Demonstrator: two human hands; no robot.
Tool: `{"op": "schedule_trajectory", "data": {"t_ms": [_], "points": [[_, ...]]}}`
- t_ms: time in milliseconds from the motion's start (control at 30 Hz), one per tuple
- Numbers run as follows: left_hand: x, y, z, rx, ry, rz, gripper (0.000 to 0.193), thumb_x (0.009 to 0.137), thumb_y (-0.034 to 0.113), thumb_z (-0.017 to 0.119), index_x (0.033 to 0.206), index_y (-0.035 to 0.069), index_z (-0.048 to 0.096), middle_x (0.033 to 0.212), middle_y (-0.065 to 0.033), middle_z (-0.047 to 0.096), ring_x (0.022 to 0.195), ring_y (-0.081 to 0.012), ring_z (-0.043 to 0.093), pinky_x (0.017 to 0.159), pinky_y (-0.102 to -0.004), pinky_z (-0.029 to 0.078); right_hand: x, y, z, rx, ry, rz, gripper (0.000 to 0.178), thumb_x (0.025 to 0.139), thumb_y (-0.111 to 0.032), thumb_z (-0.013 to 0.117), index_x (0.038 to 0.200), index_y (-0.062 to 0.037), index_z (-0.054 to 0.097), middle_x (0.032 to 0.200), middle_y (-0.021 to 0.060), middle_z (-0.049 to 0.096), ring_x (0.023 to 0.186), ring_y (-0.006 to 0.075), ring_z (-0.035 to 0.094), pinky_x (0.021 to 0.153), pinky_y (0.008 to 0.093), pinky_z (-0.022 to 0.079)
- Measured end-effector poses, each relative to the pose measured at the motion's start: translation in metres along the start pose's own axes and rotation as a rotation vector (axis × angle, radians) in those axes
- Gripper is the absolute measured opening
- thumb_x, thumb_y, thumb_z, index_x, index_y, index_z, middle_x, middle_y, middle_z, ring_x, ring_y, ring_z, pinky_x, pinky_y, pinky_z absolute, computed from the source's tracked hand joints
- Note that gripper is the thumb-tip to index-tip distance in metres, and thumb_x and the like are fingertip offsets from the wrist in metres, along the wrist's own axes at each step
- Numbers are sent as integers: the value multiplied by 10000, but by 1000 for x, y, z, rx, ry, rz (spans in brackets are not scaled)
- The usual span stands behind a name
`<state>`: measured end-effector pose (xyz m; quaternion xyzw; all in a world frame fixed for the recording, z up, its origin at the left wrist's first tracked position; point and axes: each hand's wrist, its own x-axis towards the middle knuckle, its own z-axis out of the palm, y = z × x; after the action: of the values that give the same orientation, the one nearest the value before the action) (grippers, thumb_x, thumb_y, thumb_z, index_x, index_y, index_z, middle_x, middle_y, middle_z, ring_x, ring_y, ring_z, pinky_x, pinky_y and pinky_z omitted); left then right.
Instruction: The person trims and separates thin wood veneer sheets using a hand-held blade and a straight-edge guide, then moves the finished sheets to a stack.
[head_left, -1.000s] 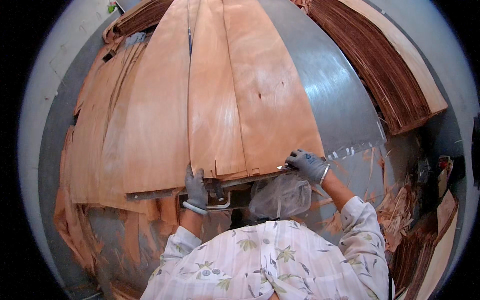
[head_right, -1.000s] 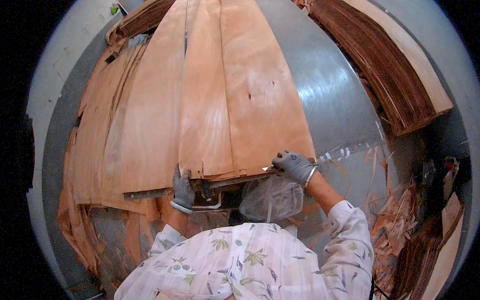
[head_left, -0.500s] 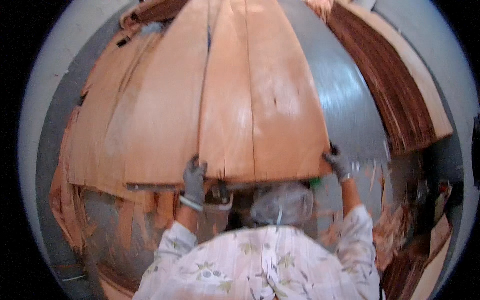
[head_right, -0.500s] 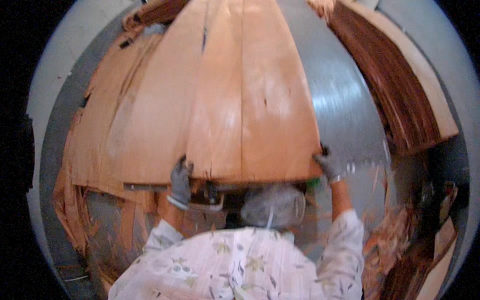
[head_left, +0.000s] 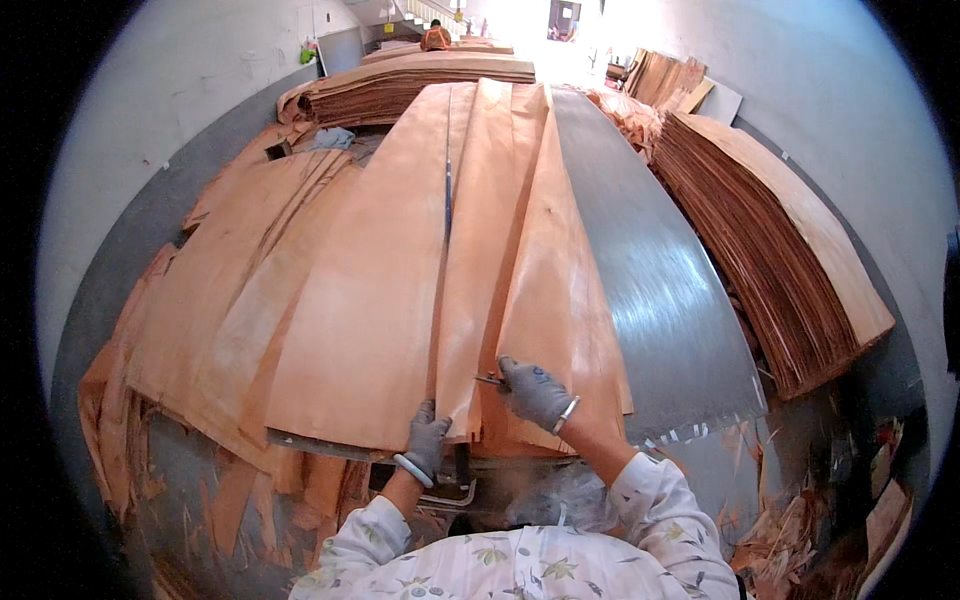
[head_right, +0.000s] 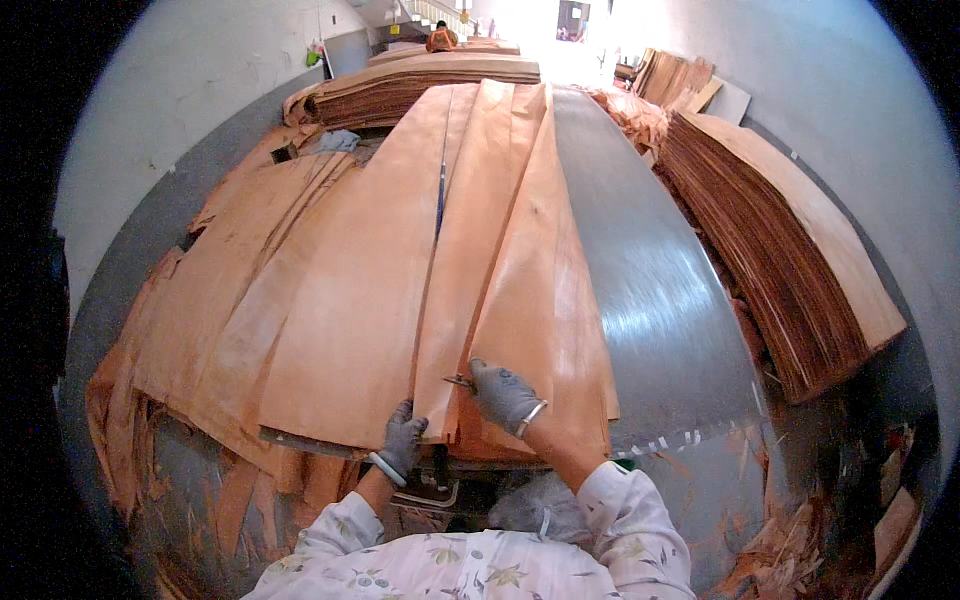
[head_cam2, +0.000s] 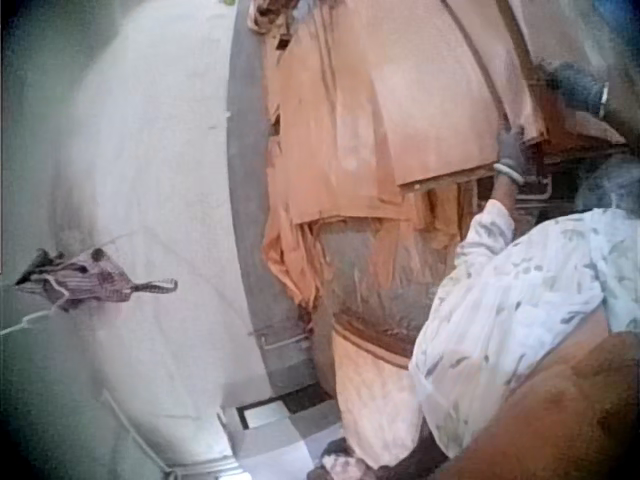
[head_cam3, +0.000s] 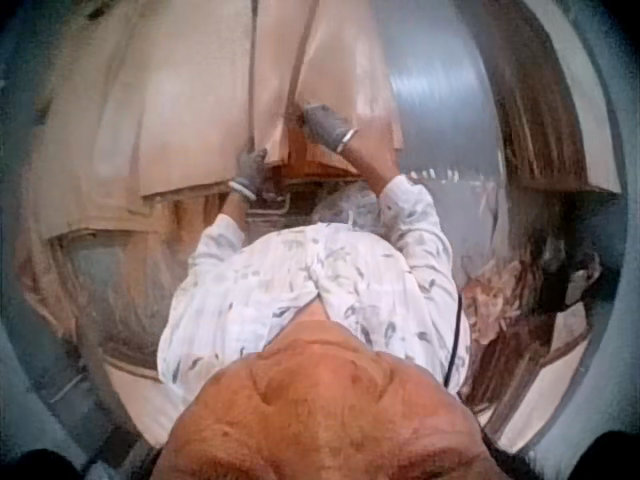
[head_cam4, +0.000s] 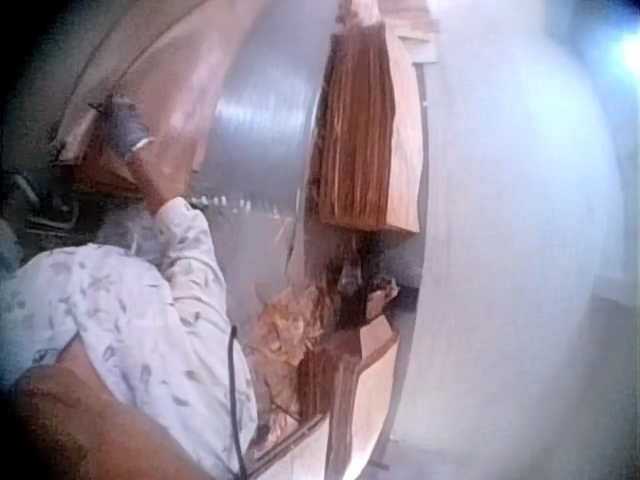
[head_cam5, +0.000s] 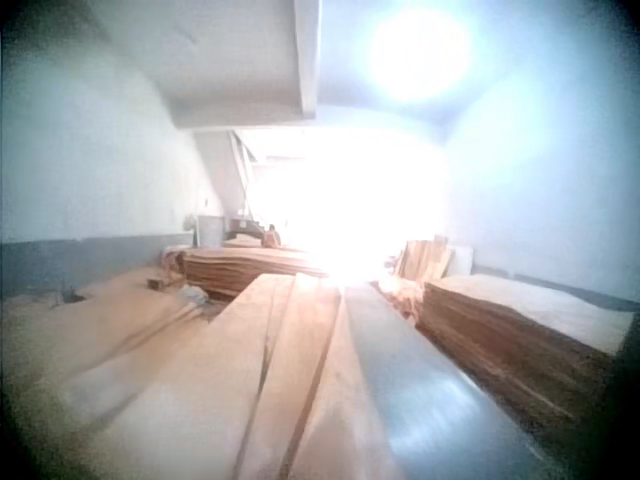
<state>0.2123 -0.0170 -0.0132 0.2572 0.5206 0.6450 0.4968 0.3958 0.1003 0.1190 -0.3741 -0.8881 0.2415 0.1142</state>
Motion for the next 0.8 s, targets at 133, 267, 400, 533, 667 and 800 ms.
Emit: {"op": "schedule_trajectory", "data": {"t_ms": [133, 267, 400, 533, 667, 800], "points": [[-4, 18, 15, 88, -61, -84, 451, 775, -58, 495, 1222, -10, 464, 1120, -84, 569, 963, -192, 555, 819, -306, 463, 12, -6, 13, -54, -93, 6, 186, 828, -128, 544, 978, -31, 494, 848, 241, 603, 831, 421, 591, 697, 479, 460], [-1, 19, -1, 13, -124, -144, 436, 797, -47, 508, 1227, -6, 454, 1111, -85, 553, 961, -181, 539, 827, -294, 447, 13, -11, 23, -47, -102, -65, 220, 837, -147, 542, 1027, -40, 515, 862, 232, 611, 829, 411, 595, 703, 474, 464], [2, 26, -11, -66, -210, -153, 376, 826, 24, 514, 1199, -2, 476, 1070, -76, 572, 941, -180, 561, 827, -293, 460, 5, -30, 13, 18, -186, 43, 275, 807, -137, 572, 1051, -12, 542, 948, 212, 623, 869, 397, 599, 731, 451, 482], [9, 55, -1, -237, -273, -303, 305, 889, 229, 545, 1091, 2, 511, 995, -84, 580, 924, -180, 564, 809, -287, 464, -8, -4, 32, 250, -46, -25, 394, 822, -196, 601, 1178, -43, 526, 1019, 201, 624, 922, 343, 613, 785, 389, 491], [30, 87, 33, 295, -192, -250, 508, 848, 371, 614, 1114, -42, 486, 947, -105, 577, 855, -209, 549, 745, -329, 458, -24, 31, 70, 446, 0, -25, 492, 845, -211, 626, 1277, -31, 473, 1130, 158, 614, 1015, 221, 612, 866, 310, 473], [86, 57, 29, 542, -219, -199, 604, 769, 399, 688, 1107, -65, 499, 973, -164, 590, 888, -227, 565, 745, -340, 466, -25, -8, 61, 487, -173, 125, 543, 830, -195, 666, 1292, -3, 458, 1240, 104, 564, 1123, 155, 538, 945, 287, 419]]}}
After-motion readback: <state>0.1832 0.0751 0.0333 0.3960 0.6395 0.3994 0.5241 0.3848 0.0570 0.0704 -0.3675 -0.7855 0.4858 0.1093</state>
